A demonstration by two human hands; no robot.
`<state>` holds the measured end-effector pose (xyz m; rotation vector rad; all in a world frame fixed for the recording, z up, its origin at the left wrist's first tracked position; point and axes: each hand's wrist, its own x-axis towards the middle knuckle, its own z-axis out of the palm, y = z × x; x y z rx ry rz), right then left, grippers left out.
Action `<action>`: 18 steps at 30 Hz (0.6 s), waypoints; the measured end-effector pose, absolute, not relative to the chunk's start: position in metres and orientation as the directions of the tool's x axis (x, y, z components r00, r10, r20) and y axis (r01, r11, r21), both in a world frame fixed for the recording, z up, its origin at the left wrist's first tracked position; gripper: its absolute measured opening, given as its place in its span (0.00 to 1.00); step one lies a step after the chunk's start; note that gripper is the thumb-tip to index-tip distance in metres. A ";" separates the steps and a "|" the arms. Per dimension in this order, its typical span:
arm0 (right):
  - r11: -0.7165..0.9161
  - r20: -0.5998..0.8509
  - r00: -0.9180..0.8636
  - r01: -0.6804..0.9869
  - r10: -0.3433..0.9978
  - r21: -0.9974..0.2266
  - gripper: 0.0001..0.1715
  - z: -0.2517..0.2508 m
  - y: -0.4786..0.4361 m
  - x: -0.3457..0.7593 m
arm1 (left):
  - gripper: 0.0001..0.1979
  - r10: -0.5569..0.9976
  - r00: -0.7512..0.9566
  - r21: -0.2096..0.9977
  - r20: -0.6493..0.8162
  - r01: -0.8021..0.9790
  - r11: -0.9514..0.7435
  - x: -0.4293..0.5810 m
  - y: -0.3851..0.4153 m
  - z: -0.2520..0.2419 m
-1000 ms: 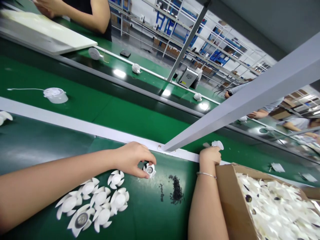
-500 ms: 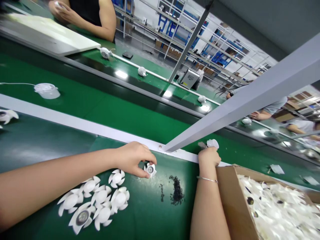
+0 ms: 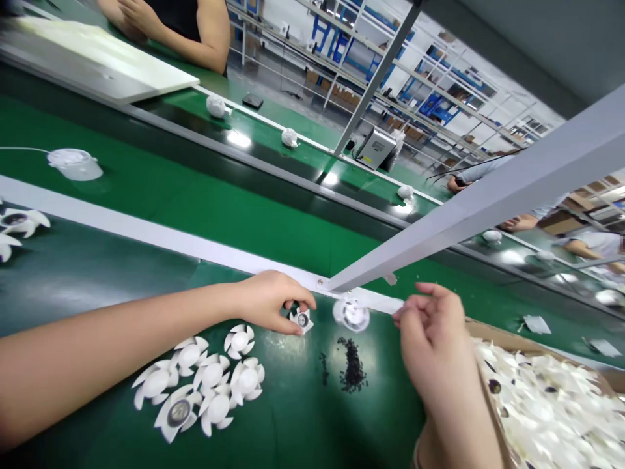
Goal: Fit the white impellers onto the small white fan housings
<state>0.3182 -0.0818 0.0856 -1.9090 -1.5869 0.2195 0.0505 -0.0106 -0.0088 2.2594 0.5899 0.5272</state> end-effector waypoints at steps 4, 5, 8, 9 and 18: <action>0.013 0.244 0.216 0.723 0.945 -0.690 0.11 0.053 -0.088 0.292 | 0.24 0.581 0.799 0.748 0.156 0.289 -0.597 0.051 -0.011 -0.006; 0.042 0.245 0.168 0.740 0.955 -0.672 0.09 0.046 -0.089 0.288 | 0.24 0.585 0.796 0.747 0.157 0.292 -0.598 0.052 -0.012 -0.006; 0.210 0.248 -0.071 0.774 0.966 -0.598 0.07 0.032 -0.093 0.282 | 0.23 0.593 0.787 0.743 0.168 0.295 -0.601 0.053 -0.012 -0.007; 0.273 0.257 -0.149 0.778 0.955 -0.565 0.09 0.028 -0.094 0.282 | 0.23 0.597 0.785 0.744 0.168 0.297 -0.599 0.054 -0.011 -0.007; 0.409 0.368 -0.261 0.813 0.892 -0.415 0.08 0.021 -0.091 0.283 | 0.36 0.663 0.741 0.851 0.103 0.279 -0.445 0.054 -0.008 -0.003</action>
